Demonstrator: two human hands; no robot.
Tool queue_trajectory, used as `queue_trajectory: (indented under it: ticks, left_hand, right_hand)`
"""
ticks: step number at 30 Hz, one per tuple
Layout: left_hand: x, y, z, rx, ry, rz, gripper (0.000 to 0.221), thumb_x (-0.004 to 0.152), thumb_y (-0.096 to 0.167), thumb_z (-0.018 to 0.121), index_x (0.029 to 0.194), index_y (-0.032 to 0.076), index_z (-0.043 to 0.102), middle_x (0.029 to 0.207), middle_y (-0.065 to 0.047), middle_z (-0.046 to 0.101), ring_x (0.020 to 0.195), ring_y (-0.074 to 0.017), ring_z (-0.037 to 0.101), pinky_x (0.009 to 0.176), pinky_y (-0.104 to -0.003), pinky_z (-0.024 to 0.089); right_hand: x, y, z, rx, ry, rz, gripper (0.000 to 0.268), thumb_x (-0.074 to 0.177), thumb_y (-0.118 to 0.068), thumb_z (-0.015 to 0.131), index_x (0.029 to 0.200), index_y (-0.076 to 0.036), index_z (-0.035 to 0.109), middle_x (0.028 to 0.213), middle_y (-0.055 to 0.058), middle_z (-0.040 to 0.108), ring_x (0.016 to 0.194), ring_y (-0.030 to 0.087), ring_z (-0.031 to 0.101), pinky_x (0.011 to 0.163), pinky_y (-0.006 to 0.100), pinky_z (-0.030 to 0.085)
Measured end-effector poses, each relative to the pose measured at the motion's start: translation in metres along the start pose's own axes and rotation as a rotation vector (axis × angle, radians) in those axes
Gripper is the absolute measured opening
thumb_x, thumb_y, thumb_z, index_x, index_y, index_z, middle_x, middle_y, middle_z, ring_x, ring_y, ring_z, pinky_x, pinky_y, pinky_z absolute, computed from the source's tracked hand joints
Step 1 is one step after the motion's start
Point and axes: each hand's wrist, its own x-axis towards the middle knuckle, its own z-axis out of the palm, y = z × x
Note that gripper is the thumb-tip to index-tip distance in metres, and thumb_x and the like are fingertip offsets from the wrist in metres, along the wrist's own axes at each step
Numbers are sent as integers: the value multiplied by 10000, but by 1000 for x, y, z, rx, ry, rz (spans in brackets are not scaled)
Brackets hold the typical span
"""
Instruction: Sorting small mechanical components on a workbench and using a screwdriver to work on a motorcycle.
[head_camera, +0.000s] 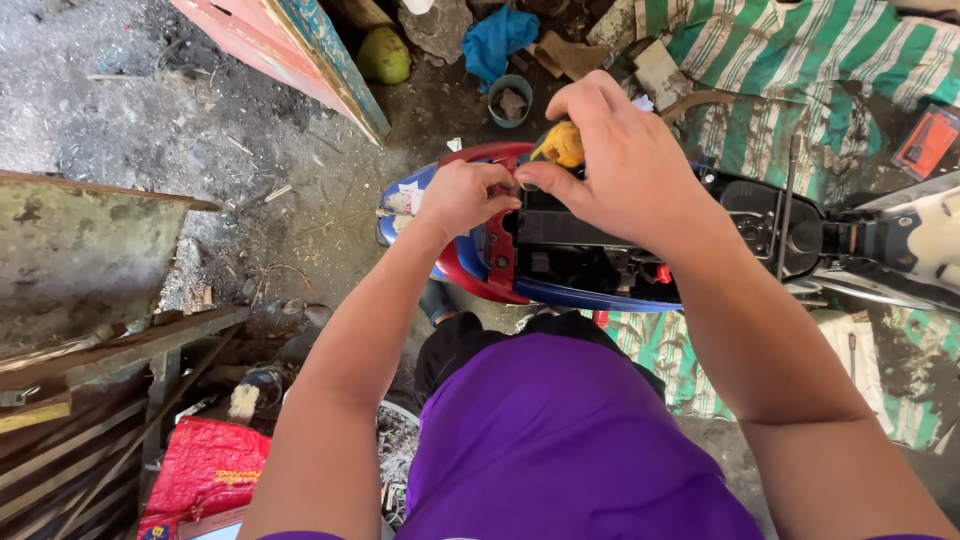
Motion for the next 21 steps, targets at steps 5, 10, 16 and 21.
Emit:
queue_trajectory:
  ticks: [5, 10, 16, 21]
  left_hand:
    - [-1, -5, 0, -29, 12, 76, 178, 981, 284, 851, 1140, 206, 862, 1023, 18, 863, 847, -268, 774, 696, -450, 574]
    - [2, -3, 3, -26, -7, 18, 169, 975, 329, 895, 1005, 164, 880, 899, 1, 843, 753, -233, 743, 660, -427, 570]
    - [-1, -3, 0, 50, -18, 38, 407, 973, 438, 845, 1263, 153, 846, 1123, -50, 875, 859, -297, 792, 715, -465, 591]
    - [2, -7, 7, 27, -17, -13, 213, 990, 378, 851, 1012, 167, 862, 922, -4, 854, 781, -274, 756, 644, -452, 546]
  right_hand:
    - [-2, -10, -16, 170, -68, -100, 478, 981, -91, 729, 1396, -27, 501, 1393, 205, 530, 1261, 390, 562, 1036, 537, 455]
    - [-4, -11, -6, 84, 57, -112, 642, 1024, -306, 839, 1476, 13, 514, 1421, 241, 556, 1302, 433, 571, 1012, 562, 501]
    - [-5, -9, 0, 108, 84, -128, 552, 1009, -121, 814, 1440, 1, 492, 1332, 227, 561, 1154, 404, 630, 897, 534, 531]
    - [-8, -16, -1, 108, 149, -190, 637, 1036, -200, 787, 1536, 30, 467, 1507, 287, 553, 1415, 475, 558, 1147, 610, 504]
